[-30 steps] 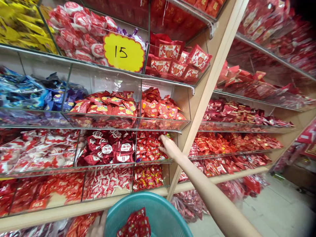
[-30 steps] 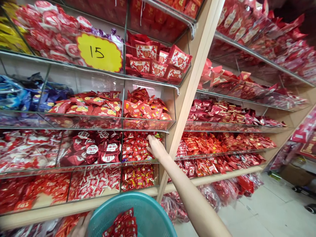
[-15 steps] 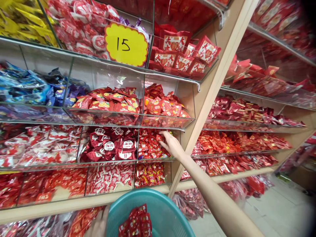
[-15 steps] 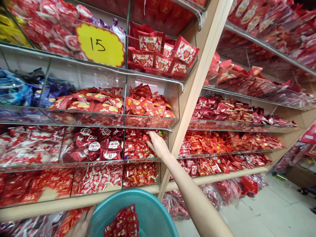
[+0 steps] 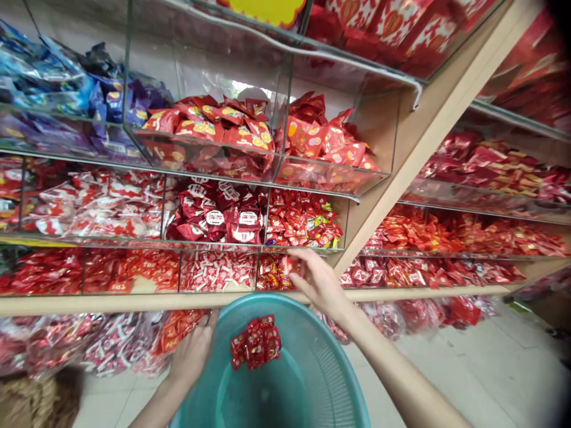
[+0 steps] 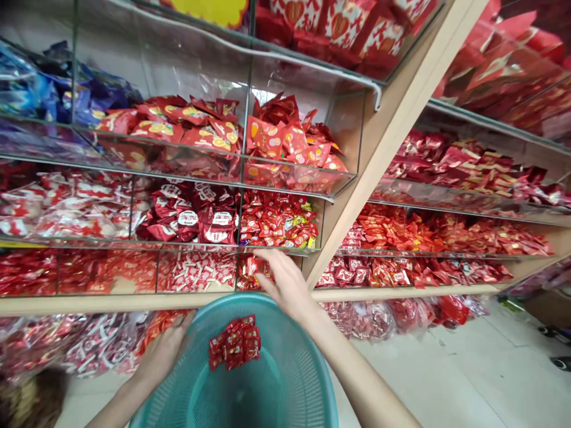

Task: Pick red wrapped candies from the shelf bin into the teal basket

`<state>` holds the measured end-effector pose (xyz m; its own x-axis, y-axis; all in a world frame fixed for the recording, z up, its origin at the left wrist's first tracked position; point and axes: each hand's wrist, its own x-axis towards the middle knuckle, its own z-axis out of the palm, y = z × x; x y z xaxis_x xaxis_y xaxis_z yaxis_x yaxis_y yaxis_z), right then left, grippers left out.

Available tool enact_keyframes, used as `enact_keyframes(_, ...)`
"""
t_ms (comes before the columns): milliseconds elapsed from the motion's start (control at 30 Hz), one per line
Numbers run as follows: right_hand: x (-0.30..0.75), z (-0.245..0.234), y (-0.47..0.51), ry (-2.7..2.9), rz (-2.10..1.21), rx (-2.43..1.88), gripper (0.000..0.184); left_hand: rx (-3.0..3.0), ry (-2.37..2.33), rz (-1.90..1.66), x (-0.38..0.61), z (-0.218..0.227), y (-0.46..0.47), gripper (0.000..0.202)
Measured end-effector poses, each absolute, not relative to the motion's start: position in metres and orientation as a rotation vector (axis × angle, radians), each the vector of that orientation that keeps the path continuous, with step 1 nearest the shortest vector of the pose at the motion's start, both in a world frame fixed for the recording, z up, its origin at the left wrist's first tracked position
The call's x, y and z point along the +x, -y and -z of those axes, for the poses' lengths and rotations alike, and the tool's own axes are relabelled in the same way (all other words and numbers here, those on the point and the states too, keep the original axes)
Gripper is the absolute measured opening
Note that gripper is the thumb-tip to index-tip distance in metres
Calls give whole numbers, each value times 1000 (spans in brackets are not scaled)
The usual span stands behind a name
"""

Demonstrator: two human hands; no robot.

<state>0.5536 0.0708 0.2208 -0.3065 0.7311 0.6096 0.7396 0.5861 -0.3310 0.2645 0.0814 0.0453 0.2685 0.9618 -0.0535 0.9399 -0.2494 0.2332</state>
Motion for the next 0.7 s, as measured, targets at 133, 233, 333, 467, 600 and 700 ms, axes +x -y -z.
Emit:
enact_keyframes(133,527,-154,-74,2328,-218,-1200,43,2295,-1621,-165,253,-40,-87,51)
enact_keyframes(233,508,-111,-79,2465,-342,-1295,40,2279,-1585,-188,241,-31,-92,51)
enact_keyframes(333,489,-80,-74,2589,-396,-1315,37,2288,-1571,-196,235,-27,-94,51)
enact_keyframes(467,466,-48,-59,2831,-352,-1159,35,2287,-1596,-141,235,-26,-92,53)
enact_keyframes(600,452,-20,-48,2969,-199,-1013,24,2312,-1563,-84,235,-25,-92,54)
enact_keyframes(700,447,-5,-46,3002,-94,-1008,17,2325,-1550,-57,236,-27,-91,54)
